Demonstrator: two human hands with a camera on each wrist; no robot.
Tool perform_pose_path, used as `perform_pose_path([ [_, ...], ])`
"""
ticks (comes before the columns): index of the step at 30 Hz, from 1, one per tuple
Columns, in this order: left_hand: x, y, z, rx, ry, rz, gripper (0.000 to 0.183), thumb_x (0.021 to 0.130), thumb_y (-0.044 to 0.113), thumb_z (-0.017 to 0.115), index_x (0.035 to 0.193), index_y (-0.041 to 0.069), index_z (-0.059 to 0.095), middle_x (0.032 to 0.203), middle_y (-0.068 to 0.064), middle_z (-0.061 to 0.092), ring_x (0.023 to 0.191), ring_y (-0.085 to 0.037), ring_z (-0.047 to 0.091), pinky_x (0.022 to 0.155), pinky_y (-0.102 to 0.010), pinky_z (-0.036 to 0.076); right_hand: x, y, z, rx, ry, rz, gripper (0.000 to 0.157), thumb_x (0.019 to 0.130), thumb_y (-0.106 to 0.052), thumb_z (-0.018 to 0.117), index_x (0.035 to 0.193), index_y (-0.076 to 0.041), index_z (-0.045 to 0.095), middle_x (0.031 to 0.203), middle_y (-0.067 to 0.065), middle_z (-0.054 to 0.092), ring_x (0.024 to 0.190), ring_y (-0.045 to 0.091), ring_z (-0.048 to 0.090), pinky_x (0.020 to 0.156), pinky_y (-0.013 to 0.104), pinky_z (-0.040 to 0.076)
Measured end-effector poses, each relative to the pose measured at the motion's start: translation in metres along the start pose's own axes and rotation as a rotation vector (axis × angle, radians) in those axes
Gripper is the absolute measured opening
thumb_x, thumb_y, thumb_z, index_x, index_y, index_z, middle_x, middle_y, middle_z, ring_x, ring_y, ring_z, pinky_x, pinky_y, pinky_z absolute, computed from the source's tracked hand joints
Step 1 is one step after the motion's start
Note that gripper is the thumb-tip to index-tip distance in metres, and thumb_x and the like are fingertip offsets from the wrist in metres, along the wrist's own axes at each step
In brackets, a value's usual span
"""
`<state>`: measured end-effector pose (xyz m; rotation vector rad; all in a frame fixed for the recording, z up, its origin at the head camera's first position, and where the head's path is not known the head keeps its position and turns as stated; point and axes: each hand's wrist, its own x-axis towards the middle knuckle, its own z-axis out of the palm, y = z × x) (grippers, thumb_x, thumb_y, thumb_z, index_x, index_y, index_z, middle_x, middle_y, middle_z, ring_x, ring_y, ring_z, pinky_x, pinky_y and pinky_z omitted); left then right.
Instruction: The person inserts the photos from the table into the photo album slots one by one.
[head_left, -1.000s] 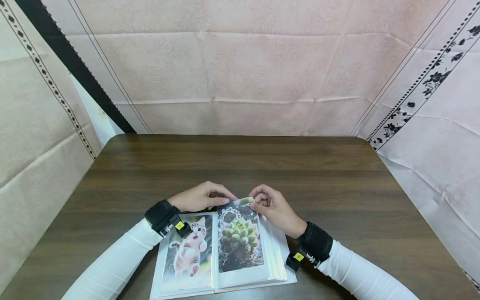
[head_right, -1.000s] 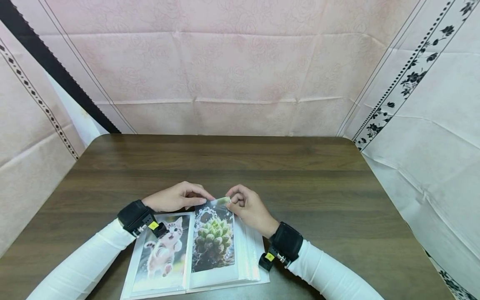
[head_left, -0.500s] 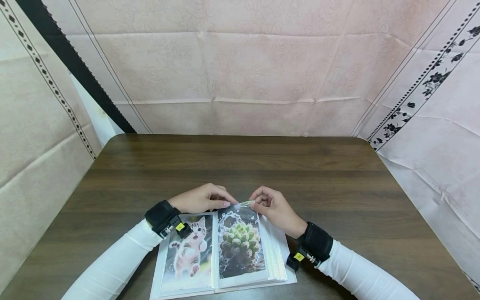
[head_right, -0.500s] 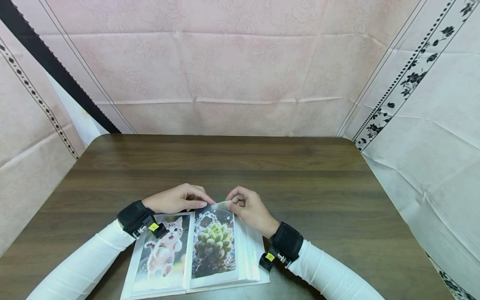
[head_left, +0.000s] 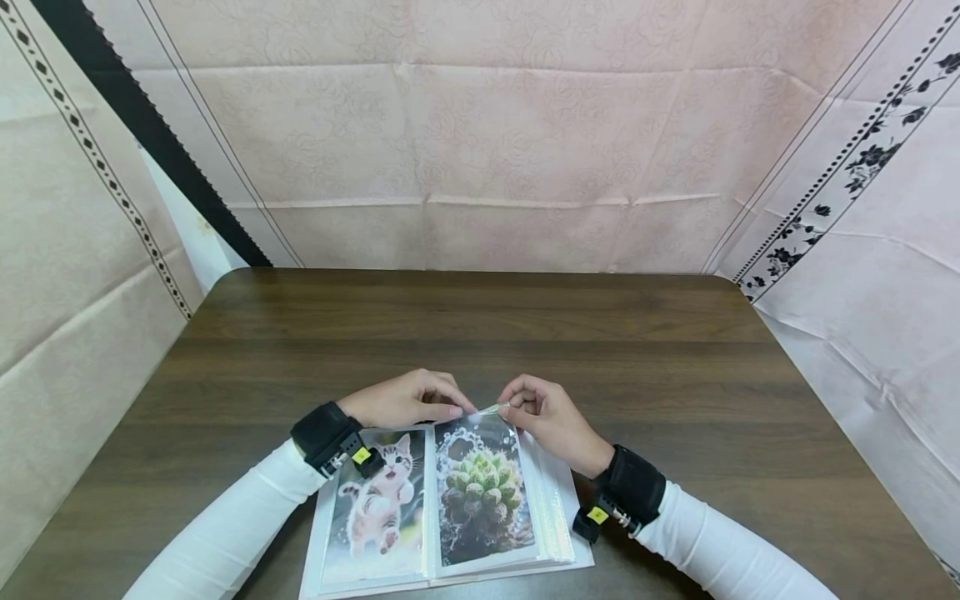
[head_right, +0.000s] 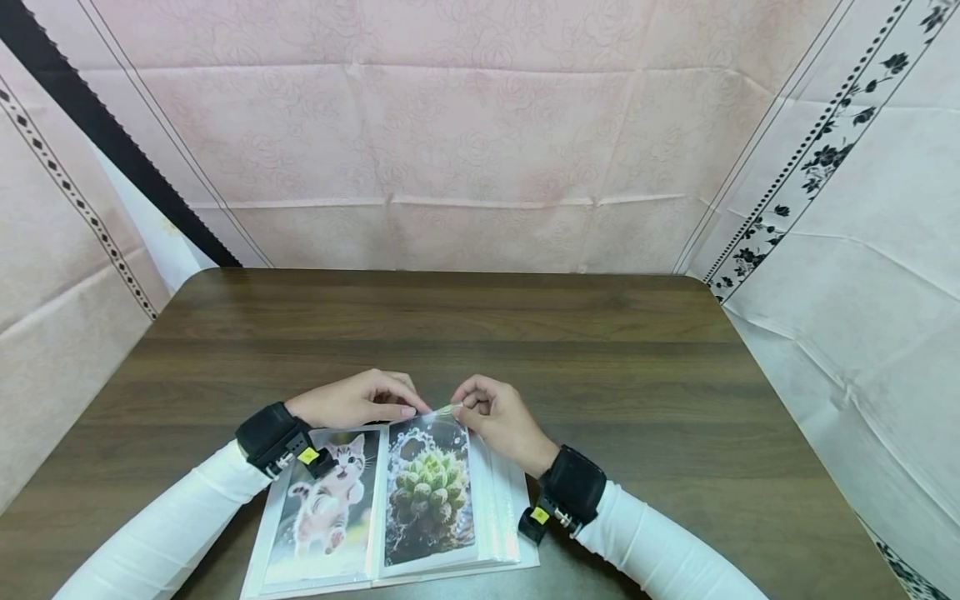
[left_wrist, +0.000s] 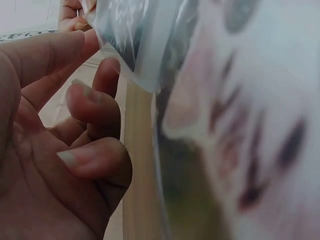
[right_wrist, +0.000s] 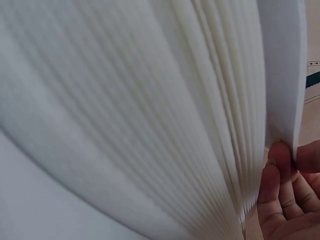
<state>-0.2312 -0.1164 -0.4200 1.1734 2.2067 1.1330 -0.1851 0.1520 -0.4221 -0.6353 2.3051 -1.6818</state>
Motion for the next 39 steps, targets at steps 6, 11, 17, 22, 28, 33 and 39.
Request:
perform_pose_path([
  [6, 0.000, 0.001, 0.002, 0.035, -0.015, 0.022, 0.025, 0.098, 0.029, 0.053, 0.118, 0.025, 0.068, 0.097, 0.004, 0.059, 0.081, -0.016, 0.050, 0.070, -0.030, 0.043, 0.000, 0.002, 0.001, -0.007, 0.000, 0.002, 0.018, 0.094, -0.016, 0.059, 0.107, -0.004, 0.058, 0.088, 0.014, 0.063, 0.070, 0.020, 0.059, 0.068, 0.030, 0.047],
  [11, -0.004, 0.005, 0.002, 0.061, -0.022, -0.024, 0.027, 0.098, 0.032, 0.053, 0.121, 0.026, 0.066, 0.099, 0.005, 0.058, 0.081, -0.016, 0.051, 0.070, -0.030, 0.043, 0.000, 0.003, 0.002, -0.020, -0.003, -0.010, 0.020, 0.094, -0.016, 0.059, 0.108, -0.002, 0.059, 0.089, 0.015, 0.064, 0.069, 0.020, 0.058, 0.066, 0.030, 0.047],
  [17, -0.019, 0.010, -0.006, 0.174, 0.001, -0.093, 0.031, 0.097, 0.034, 0.054, 0.126, 0.023, 0.062, 0.103, 0.010, 0.061, 0.077, -0.011, 0.056, 0.069, -0.030, 0.048, -0.002, 0.002, 0.001, -0.035, -0.021, -0.023, 0.022, 0.095, -0.018, 0.058, 0.109, -0.003, 0.062, 0.092, 0.016, 0.063, 0.071, 0.022, 0.057, 0.064, 0.029, 0.046],
  [22, -0.038, 0.009, -0.013, 0.304, 0.046, -0.146, 0.025, 0.095, 0.030, 0.058, 0.117, 0.019, 0.064, 0.091, 0.009, 0.060, 0.077, -0.008, 0.055, 0.068, -0.028, 0.049, -0.004, 0.005, -0.001, -0.054, -0.031, -0.036, 0.021, 0.095, -0.019, 0.058, 0.108, -0.005, 0.064, 0.091, 0.013, 0.063, 0.071, 0.021, 0.057, 0.062, 0.029, 0.046],
  [28, -0.058, 0.013, -0.015, 0.396, 0.091, -0.245, 0.019, 0.090, 0.034, 0.065, 0.101, 0.020, 0.064, 0.084, 0.007, 0.054, 0.075, -0.009, 0.051, 0.066, -0.028, 0.047, -0.006, 0.006, -0.001, -0.122, -0.029, -0.015, 0.018, 0.092, -0.024, 0.064, 0.105, -0.012, 0.066, 0.082, 0.006, 0.062, 0.067, 0.016, 0.053, 0.058, 0.024, 0.040],
  [33, -0.070, 0.016, -0.017, 0.422, 0.081, -0.354, 0.033, 0.082, 0.048, 0.069, 0.096, 0.018, 0.061, 0.083, 0.002, 0.054, 0.075, -0.012, 0.049, 0.065, -0.029, 0.044, -0.008, 0.005, -0.002, -0.169, -0.040, -0.016, 0.025, 0.087, -0.026, 0.069, 0.108, -0.013, 0.065, 0.079, 0.004, 0.057, 0.066, 0.015, 0.049, 0.058, 0.024, 0.038],
  [39, -0.080, 0.012, -0.022, 0.402, 0.069, -0.475, 0.034, 0.079, 0.048, 0.072, 0.091, 0.019, 0.061, 0.080, 0.001, 0.052, 0.074, -0.014, 0.049, 0.062, -0.030, 0.044, -0.011, 0.006, -0.004, -0.182, -0.074, 0.013, 0.031, 0.084, -0.025, 0.072, 0.111, -0.012, 0.063, 0.081, 0.005, 0.055, 0.066, 0.016, 0.048, 0.059, 0.023, 0.038],
])
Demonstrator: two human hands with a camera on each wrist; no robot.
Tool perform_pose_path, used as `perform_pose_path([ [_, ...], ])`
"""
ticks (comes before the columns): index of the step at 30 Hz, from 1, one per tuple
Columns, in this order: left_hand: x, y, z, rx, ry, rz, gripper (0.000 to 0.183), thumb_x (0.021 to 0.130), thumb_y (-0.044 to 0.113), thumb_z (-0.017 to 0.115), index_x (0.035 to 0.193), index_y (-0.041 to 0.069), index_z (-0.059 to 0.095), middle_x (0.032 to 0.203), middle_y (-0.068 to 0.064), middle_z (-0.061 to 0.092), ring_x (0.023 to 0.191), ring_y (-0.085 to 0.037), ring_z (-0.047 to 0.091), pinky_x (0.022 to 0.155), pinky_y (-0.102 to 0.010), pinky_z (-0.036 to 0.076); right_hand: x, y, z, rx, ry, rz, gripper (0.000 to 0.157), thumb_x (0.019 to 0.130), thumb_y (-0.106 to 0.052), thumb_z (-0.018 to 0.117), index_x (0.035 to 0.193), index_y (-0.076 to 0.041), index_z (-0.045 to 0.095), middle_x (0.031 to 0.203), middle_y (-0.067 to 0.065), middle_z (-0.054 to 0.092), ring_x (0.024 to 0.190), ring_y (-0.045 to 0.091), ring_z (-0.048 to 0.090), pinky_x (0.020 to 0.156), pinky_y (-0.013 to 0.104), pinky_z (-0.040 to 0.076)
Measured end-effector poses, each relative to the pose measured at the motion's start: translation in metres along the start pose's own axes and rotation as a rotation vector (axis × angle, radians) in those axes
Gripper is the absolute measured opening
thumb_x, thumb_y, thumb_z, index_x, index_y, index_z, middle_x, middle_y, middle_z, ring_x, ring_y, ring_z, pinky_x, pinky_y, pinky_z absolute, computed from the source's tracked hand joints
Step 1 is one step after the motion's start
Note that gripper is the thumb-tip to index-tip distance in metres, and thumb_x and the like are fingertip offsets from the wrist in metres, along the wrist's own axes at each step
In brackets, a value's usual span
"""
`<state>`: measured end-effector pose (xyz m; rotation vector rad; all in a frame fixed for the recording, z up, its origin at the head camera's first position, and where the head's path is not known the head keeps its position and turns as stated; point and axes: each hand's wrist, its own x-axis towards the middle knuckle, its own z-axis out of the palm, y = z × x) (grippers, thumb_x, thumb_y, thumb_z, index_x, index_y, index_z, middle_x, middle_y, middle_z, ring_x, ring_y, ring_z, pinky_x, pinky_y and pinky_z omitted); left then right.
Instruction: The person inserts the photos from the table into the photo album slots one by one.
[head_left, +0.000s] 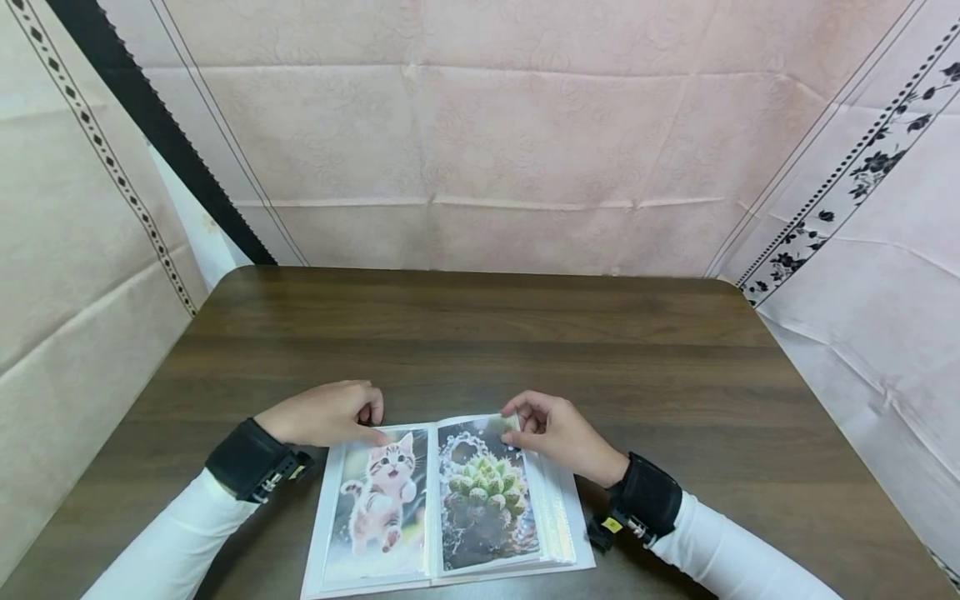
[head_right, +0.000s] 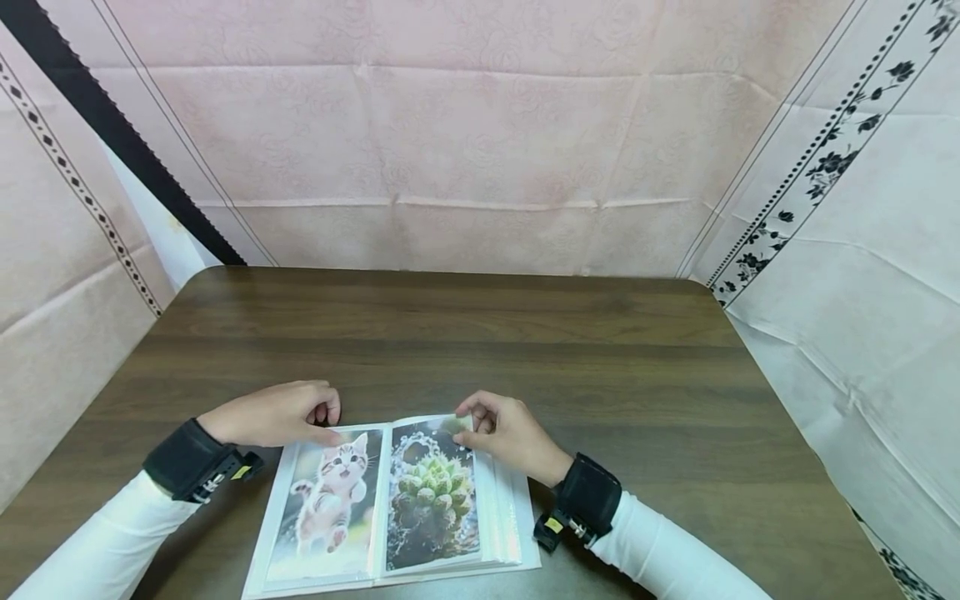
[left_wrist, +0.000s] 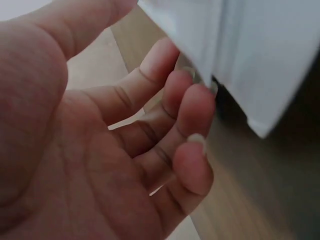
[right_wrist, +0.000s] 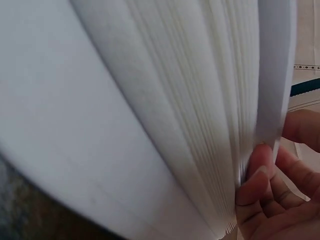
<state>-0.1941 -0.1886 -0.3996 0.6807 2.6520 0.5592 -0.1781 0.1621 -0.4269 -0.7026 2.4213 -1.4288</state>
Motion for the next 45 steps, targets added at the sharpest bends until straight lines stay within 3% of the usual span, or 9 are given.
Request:
perform_pose_path([
  [7, -0.004, -0.004, -0.003, -0.003, -0.008, -0.062, 0.036, 0.080, 0.053, 0.068, 0.085, 0.019, 0.062, 0.074, 0.000, 0.051, 0.065, -0.014, 0.050, 0.055, -0.028, 0.042, -0.003, 0.000, -0.002, -0.025, -0.030, 0.007, 0.034, 0.084, -0.028, 0.072, 0.113, -0.013, 0.062, 0.082, 0.004, 0.057, 0.069, 0.016, 0.051, 0.060, 0.024, 0.041],
  [15, -0.005, -0.005, -0.005, -0.042, -0.015, -0.057, 0.040, 0.084, 0.058, 0.061, 0.077, 0.019, 0.059, 0.066, 0.001, 0.049, 0.058, -0.015, 0.051, 0.051, -0.026, 0.037, -0.004, -0.001, -0.001, -0.039, -0.020, 0.033, 0.035, 0.083, -0.027, 0.073, 0.114, -0.013, 0.064, 0.082, 0.002, 0.057, 0.069, 0.015, 0.051, 0.060, 0.025, 0.041],
  [19, -0.005, -0.008, -0.007, -0.106, -0.027, 0.015, 0.036, 0.086, 0.054, 0.062, 0.087, 0.018, 0.059, 0.067, 0.002, 0.051, 0.059, -0.014, 0.053, 0.051, -0.025, 0.040, -0.004, -0.001, -0.001, -0.075, -0.016, 0.028, 0.034, 0.083, -0.027, 0.073, 0.114, -0.014, 0.064, 0.083, 0.001, 0.056, 0.068, 0.013, 0.049, 0.060, 0.024, 0.040],
  [24, -0.004, -0.010, -0.012, -0.171, 0.009, 0.187, 0.033, 0.090, 0.045, 0.061, 0.106, 0.017, 0.059, 0.070, 0.004, 0.056, 0.061, -0.011, 0.055, 0.054, -0.026, 0.046, -0.006, -0.001, -0.003, -0.195, -0.020, -0.009, 0.036, 0.082, -0.029, 0.074, 0.114, -0.016, 0.064, 0.083, 0.001, 0.052, 0.068, 0.012, 0.045, 0.061, 0.025, 0.039],
  [29, -0.003, -0.008, -0.020, -0.276, 0.050, 0.315, 0.018, 0.095, 0.033, 0.058, 0.106, 0.022, 0.066, 0.082, 0.005, 0.062, 0.071, -0.012, 0.058, 0.061, -0.029, 0.049, -0.008, 0.000, -0.006, -0.236, -0.032, -0.023, 0.037, 0.083, -0.031, 0.073, 0.115, -0.014, 0.064, 0.081, 0.002, 0.050, 0.068, 0.012, 0.043, 0.061, 0.026, 0.038],
  [35, -0.002, -0.005, -0.022, -0.416, 0.047, 0.341, 0.017, 0.096, 0.028, 0.057, 0.104, 0.021, 0.070, 0.095, 0.003, 0.069, 0.079, -0.015, 0.063, 0.066, -0.034, 0.053, -0.011, 0.004, -0.007, -0.267, -0.026, -0.038, 0.038, 0.083, -0.033, 0.072, 0.115, -0.014, 0.065, 0.080, 0.000, 0.050, 0.067, 0.011, 0.044, 0.060, 0.026, 0.039],
  [40, 0.000, -0.003, -0.021, -0.423, 0.106, 0.333, 0.018, 0.096, 0.029, 0.057, 0.102, 0.021, 0.072, 0.089, 0.002, 0.068, 0.076, -0.015, 0.062, 0.063, -0.032, 0.051, -0.012, 0.007, -0.008, -0.266, -0.021, -0.056, 0.039, 0.084, -0.035, 0.072, 0.115, -0.015, 0.064, 0.081, 0.000, 0.050, 0.068, 0.010, 0.044, 0.061, 0.026, 0.040],
  [45, 0.003, 0.007, -0.021, -0.434, 0.158, 0.303, 0.020, 0.097, 0.027, 0.054, 0.099, 0.020, 0.073, 0.092, 0.002, 0.069, 0.079, -0.016, 0.061, 0.067, -0.038, 0.051, -0.013, 0.007, -0.009, -0.243, -0.020, -0.056, 0.039, 0.084, -0.034, 0.072, 0.116, -0.015, 0.064, 0.083, 0.001, 0.050, 0.068, 0.010, 0.045, 0.061, 0.026, 0.040],
])
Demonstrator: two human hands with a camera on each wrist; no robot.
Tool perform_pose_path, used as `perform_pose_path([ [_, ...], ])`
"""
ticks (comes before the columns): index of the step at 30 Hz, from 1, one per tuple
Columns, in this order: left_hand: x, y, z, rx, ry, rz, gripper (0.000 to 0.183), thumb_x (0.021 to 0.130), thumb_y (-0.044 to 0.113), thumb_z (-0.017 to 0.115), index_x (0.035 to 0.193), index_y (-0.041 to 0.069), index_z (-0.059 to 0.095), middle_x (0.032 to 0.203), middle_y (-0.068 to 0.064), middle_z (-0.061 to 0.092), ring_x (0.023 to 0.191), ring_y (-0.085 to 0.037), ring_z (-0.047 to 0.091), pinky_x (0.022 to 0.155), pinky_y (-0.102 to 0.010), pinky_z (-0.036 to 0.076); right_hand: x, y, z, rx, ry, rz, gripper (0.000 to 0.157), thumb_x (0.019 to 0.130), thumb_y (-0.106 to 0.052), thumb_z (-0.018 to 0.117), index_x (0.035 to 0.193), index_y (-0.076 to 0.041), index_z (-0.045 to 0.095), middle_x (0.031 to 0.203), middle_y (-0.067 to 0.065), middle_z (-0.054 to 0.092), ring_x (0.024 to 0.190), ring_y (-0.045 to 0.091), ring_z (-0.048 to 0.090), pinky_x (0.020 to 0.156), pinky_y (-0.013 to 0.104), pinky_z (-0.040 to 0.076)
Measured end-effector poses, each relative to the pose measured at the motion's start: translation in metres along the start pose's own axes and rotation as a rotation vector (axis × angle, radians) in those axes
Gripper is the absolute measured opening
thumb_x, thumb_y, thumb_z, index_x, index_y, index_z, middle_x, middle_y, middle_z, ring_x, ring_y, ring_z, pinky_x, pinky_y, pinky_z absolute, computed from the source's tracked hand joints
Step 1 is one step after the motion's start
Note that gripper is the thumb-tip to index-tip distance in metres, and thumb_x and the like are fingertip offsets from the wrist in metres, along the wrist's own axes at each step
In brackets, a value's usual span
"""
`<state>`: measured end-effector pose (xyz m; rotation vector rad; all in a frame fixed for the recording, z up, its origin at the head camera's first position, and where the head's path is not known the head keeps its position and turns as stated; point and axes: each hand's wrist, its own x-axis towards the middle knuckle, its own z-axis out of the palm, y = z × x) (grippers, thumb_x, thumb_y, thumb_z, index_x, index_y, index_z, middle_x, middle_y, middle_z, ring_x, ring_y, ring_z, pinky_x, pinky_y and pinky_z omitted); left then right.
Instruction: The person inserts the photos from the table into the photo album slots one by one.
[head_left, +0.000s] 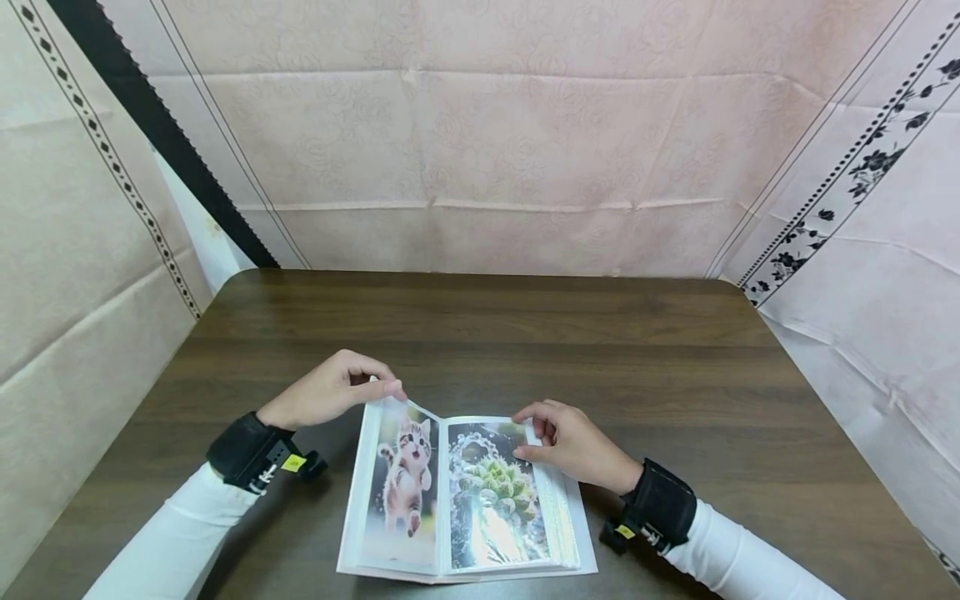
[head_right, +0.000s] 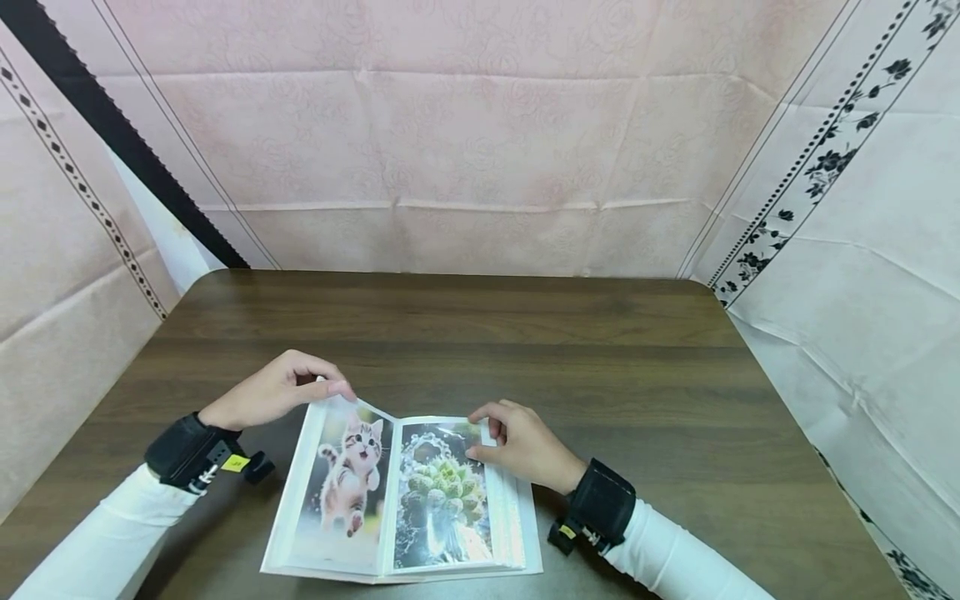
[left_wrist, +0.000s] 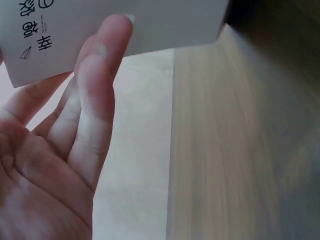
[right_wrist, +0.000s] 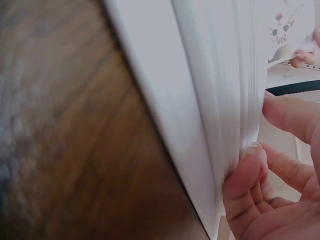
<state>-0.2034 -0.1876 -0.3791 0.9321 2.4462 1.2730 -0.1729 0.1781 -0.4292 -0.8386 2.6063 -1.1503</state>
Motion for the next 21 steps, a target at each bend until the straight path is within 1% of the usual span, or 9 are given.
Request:
perform_pose_path([
  [3, 0.005, 0.004, 0.004, -0.040, 0.006, 0.013, 0.020, 0.098, 0.026, 0.054, 0.100, 0.019, 0.072, 0.096, 0.001, 0.069, 0.082, -0.018, 0.061, 0.071, -0.043, 0.051, 0.000, 0.001, 0.000, 0.005, 0.003, 0.001, 0.039, 0.084, -0.035, 0.072, 0.116, -0.015, 0.064, 0.083, 0.000, 0.051, 0.069, 0.011, 0.045, 0.062, 0.026, 0.040],
  [6, 0.008, 0.007, 0.007, -0.068, -0.001, 0.051, 0.017, 0.097, 0.022, 0.055, 0.102, 0.017, 0.070, 0.098, -0.001, 0.067, 0.082, -0.019, 0.060, 0.070, -0.041, 0.050, 0.000, 0.001, 0.000, 0.007, 0.004, 0.004, 0.039, 0.083, -0.034, 0.072, 0.116, -0.015, 0.064, 0.084, 0.000, 0.051, 0.070, 0.011, 0.046, 0.062, 0.026, 0.041],
  [9, 0.011, 0.008, 0.012, -0.104, -0.023, 0.090, 0.015, 0.094, 0.018, 0.060, 0.106, 0.014, 0.067, 0.098, -0.004, 0.064, 0.080, -0.020, 0.059, 0.068, -0.036, 0.050, -0.001, 0.001, 0.000, 0.010, 0.006, 0.008, 0.038, 0.083, -0.034, 0.072, 0.116, -0.016, 0.064, 0.084, 0.000, 0.051, 0.070, 0.011, 0.046, 0.062, 0.026, 0.041],
  [11, 0.013, 0.008, 0.015, -0.130, -0.043, 0.106, 0.019, 0.090, 0.016, 0.065, 0.109, 0.013, 0.064, 0.100, -0.006, 0.062, 0.080, -0.020, 0.060, 0.069, -0.035, 0.051, -0.001, 0.000, 0.000, 0.014, 0.010, 0.011, 0.038, 0.083, -0.034, 0.072, 0.116, -0.016, 0.065, 0.084, 0.000, 0.051, 0.069, 0.011, 0.046, 0.062, 0.026, 0.041],
  [15, 0.020, 0.011, 0.022, -0.163, -0.068, 0.101, 0.032, 0.082, 0.019, 0.074, 0.111, 0.012, 0.061, 0.098, -0.007, 0.062, 0.080, -0.021, 0.061, 0.071, -0.037, 0.054, -0.001, 0.000, 0.001, 0.023, 0.018, 0.017, 0.038, 0.083, -0.033, 0.073, 0.115, -0.015, 0.065, 0.083, 0.002, 0.051, 0.068, 0.011, 0.045, 0.061, 0.026, 0.041],
  [17, 0.025, 0.013, 0.027, -0.155, -0.066, 0.095, 0.035, 0.081, 0.023, 0.076, 0.110, 0.012, 0.061, 0.096, -0.006, 0.062, 0.081, -0.020, 0.061, 0.070, -0.037, 0.054, 0.000, 0.001, 0.002, 0.027, 0.019, 0.022, 0.038, 0.083, -0.033, 0.073, 0.115, -0.015, 0.065, 0.083, 0.002, 0.051, 0.068, 0.011, 0.045, 0.060, 0.026, 0.040],
  [21, 0.034, 0.018, 0.035, -0.098, -0.045, 0.101, 0.032, 0.083, 0.030, 0.073, 0.109, 0.016, 0.062, 0.102, -0.004, 0.057, 0.081, -0.018, 0.059, 0.070, -0.034, 0.052, 0.000, 0.000, 0.002, 0.035, 0.016, 0.033, 0.037, 0.083, -0.032, 0.073, 0.115, -0.016, 0.066, 0.083, 0.002, 0.051, 0.068, 0.011, 0.045, 0.061, 0.025, 0.040],
])
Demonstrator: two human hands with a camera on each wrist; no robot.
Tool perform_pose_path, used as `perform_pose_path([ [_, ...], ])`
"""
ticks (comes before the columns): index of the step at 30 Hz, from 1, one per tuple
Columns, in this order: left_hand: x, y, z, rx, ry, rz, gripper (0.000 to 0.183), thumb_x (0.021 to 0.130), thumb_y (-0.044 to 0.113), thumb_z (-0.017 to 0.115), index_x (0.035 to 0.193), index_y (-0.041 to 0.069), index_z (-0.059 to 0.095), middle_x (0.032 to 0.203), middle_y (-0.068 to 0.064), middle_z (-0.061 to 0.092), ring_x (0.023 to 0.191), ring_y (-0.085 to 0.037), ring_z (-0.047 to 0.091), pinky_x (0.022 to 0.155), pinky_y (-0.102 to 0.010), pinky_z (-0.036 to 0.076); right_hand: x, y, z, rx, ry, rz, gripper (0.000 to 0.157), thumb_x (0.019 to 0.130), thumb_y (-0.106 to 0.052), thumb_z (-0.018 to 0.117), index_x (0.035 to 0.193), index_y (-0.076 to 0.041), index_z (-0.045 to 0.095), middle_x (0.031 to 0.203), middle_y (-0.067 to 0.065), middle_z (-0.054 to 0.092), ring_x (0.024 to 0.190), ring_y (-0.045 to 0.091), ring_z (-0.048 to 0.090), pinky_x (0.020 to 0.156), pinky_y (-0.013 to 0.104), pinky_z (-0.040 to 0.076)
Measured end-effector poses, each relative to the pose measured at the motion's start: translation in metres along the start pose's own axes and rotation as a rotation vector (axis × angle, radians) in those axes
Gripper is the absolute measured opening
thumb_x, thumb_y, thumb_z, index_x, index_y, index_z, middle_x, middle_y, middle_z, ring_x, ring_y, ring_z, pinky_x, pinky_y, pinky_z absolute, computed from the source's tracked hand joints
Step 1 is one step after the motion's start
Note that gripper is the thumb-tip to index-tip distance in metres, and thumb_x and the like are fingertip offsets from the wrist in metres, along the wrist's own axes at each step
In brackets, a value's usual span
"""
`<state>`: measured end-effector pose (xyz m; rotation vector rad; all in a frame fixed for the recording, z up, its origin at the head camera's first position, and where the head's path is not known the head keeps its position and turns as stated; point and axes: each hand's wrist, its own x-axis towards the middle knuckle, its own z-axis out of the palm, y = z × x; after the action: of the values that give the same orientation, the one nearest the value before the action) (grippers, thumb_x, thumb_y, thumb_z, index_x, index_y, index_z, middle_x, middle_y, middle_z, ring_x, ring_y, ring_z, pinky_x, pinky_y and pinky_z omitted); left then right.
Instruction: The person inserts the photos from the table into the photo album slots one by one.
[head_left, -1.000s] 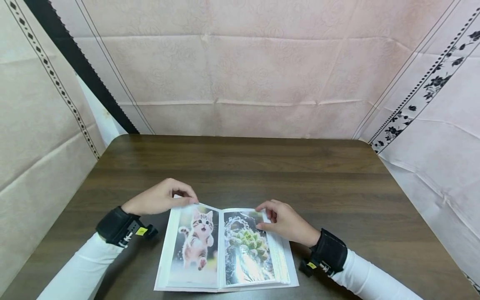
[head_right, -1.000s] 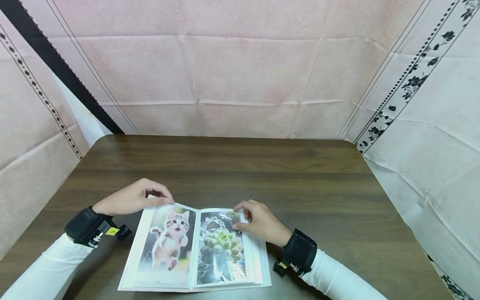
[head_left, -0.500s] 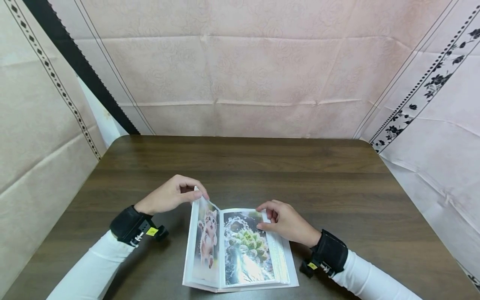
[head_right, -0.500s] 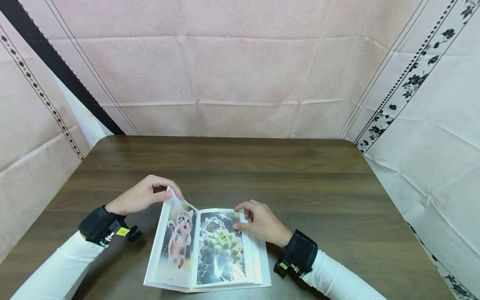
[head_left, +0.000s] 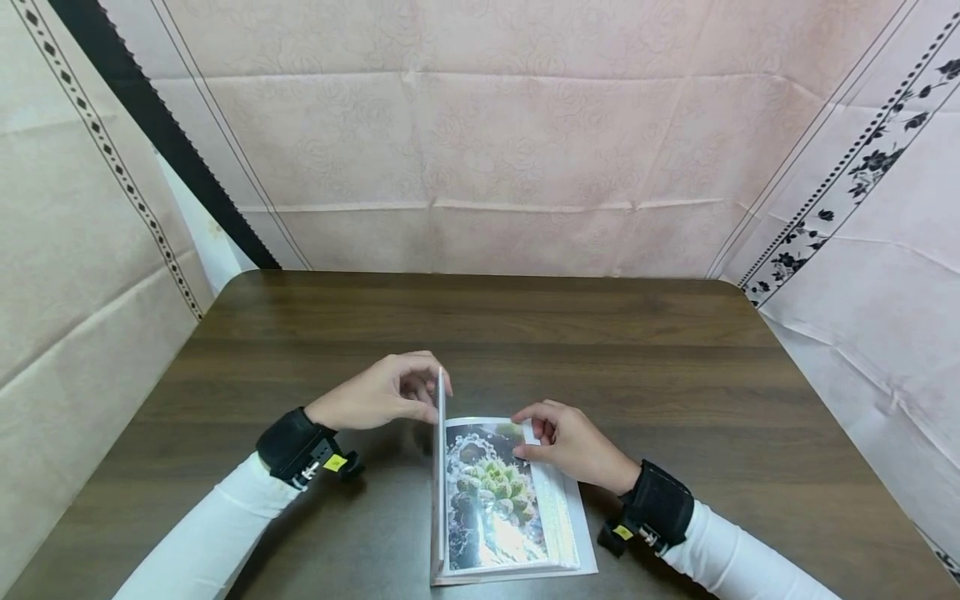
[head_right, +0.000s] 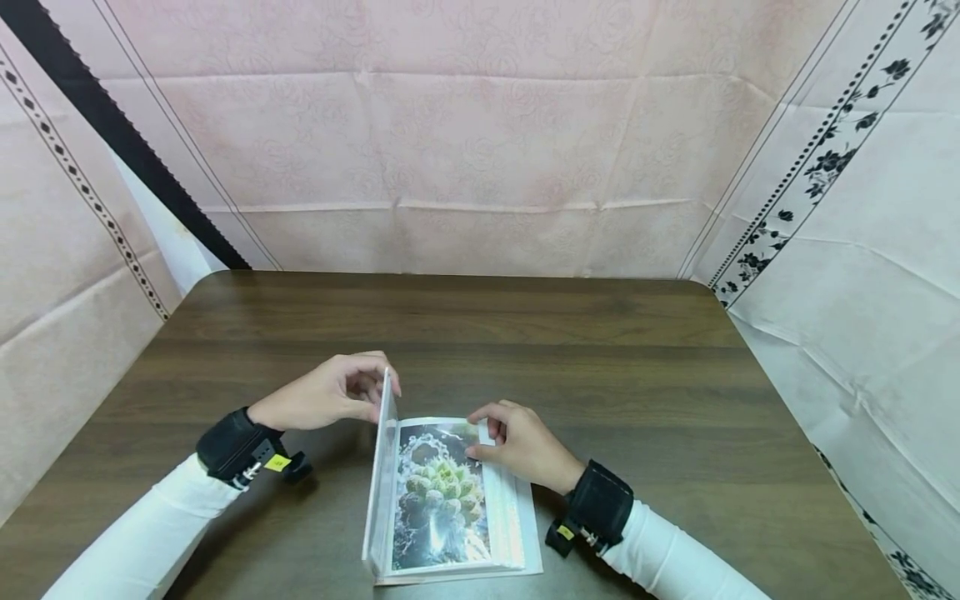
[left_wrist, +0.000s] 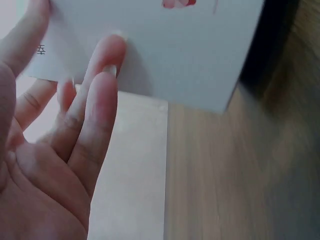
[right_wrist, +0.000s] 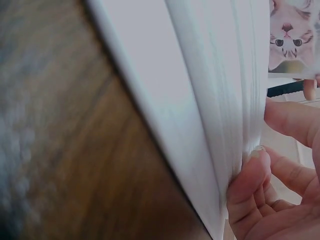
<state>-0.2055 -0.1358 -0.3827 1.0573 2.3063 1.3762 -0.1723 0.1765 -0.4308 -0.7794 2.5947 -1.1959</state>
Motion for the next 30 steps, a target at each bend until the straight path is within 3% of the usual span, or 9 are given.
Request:
perform_pose_path([
  [2, 0.005, 0.002, 0.004, 0.029, 0.002, 0.008, 0.031, 0.084, 0.031, 0.071, 0.110, 0.017, 0.062, 0.106, -0.003, 0.053, 0.080, -0.017, 0.058, 0.069, -0.032, 0.051, 0.001, -0.001, 0.000, 0.004, -0.002, 0.002, 0.037, 0.083, -0.030, 0.073, 0.116, -0.016, 0.065, 0.083, 0.002, 0.051, 0.068, 0.011, 0.046, 0.060, 0.025, 0.040],
  [8, 0.019, 0.004, 0.018, 0.061, -0.040, -0.014, 0.030, 0.088, 0.038, 0.065, 0.113, 0.023, 0.058, 0.092, 0.000, 0.057, 0.070, -0.015, 0.056, 0.062, -0.029, 0.048, 0.003, -0.001, 0.000, 0.007, -0.006, 0.006, 0.036, 0.083, -0.027, 0.074, 0.115, -0.014, 0.066, 0.083, 0.002, 0.051, 0.069, 0.012, 0.047, 0.059, 0.024, 0.040],
  [16, 0.031, 0.005, 0.035, 0.055, -0.067, -0.027, 0.035, 0.089, 0.038, 0.064, 0.119, 0.021, 0.056, 0.093, 0.004, 0.062, 0.074, -0.013, 0.058, 0.062, -0.028, 0.050, 0.004, 0.002, -0.001, 0.053, -0.019, 0.015, 0.035, 0.083, -0.022, 0.073, 0.116, -0.013, 0.066, 0.086, 0.002, 0.053, 0.075, 0.014, 0.049, 0.062, 0.024, 0.041],
  [25, 0.032, -0.005, 0.046, 0.165, -0.073, -0.109, 0.041, 0.084, 0.044, 0.068, 0.119, 0.026, 0.058, 0.095, 0.010, 0.063, 0.067, -0.010, 0.057, 0.059, -0.025, 0.047, 0.000, 0.006, -0.004, 0.144, -0.034, 0.046, 0.034, 0.087, -0.011, 0.067, 0.119, -0.003, 0.061, 0.085, 0.006, 0.052, 0.076, 0.018, 0.050, 0.058, 0.024, 0.041],
  [30, 0.033, -0.009, 0.050, 0.204, -0.065, -0.116, 0.041, 0.082, 0.047, 0.068, 0.117, 0.026, 0.060, 0.096, 0.010, 0.063, 0.068, -0.009, 0.058, 0.061, -0.026, 0.049, -0.004, 0.008, -0.007, 0.191, -0.040, 0.085, 0.028, 0.090, -0.005, 0.060, 0.118, -0.003, 0.059, 0.087, 0.007, 0.052, 0.076, 0.018, 0.052, 0.058, 0.025, 0.045],
])
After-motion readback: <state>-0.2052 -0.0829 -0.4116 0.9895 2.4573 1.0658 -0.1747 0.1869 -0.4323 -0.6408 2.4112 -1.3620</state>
